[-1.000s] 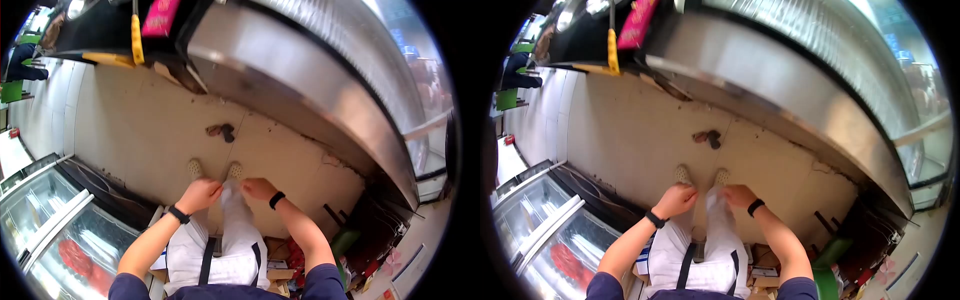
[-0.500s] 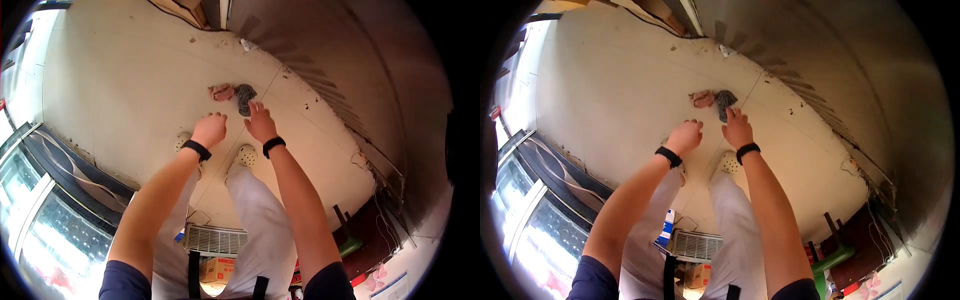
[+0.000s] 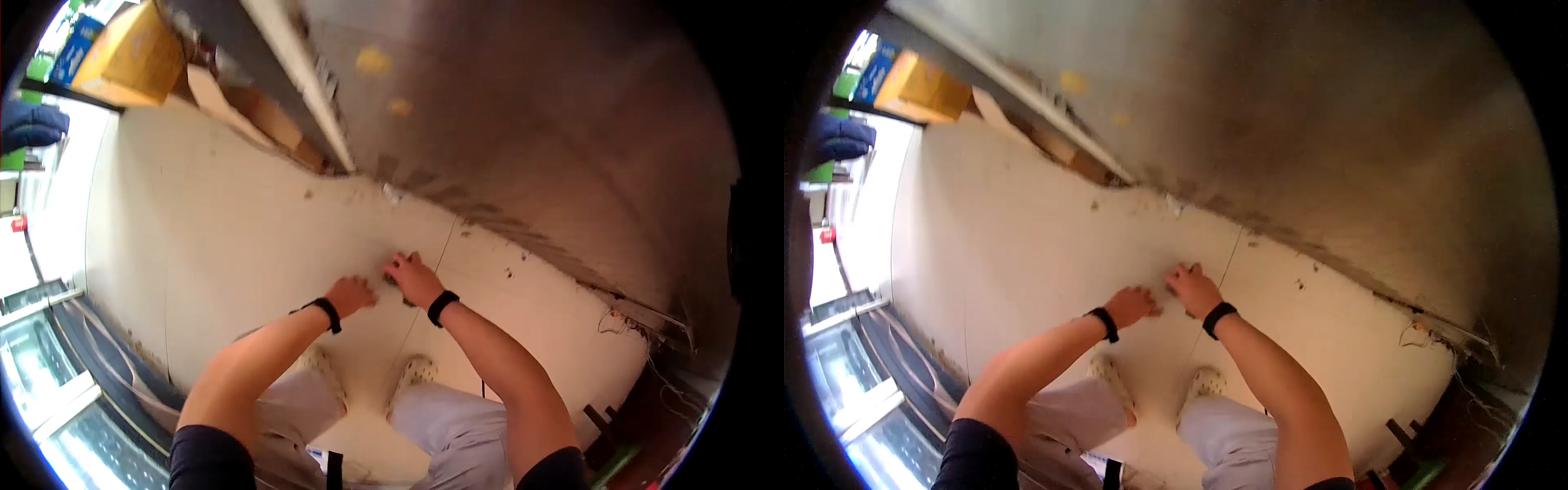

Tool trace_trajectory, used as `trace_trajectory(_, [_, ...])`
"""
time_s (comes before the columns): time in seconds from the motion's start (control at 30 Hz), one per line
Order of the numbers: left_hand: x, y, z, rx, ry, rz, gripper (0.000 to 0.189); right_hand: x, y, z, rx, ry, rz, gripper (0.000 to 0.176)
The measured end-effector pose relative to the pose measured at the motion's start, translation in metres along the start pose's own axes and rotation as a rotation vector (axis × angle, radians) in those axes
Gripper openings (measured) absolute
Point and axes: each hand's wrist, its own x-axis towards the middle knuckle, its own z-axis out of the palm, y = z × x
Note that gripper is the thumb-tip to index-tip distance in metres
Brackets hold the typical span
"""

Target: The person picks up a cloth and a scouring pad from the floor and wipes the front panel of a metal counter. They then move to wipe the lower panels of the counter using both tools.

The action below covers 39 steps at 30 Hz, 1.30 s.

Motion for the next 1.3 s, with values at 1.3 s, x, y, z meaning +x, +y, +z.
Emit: trace_trajectory(1.3, [-0.053, 0.120, -0.493, 0.458, 1.603, 0.414, 0.049, -0.170, -0.105, -0.344, -0.933, 1.829, 0.008, 0.037])
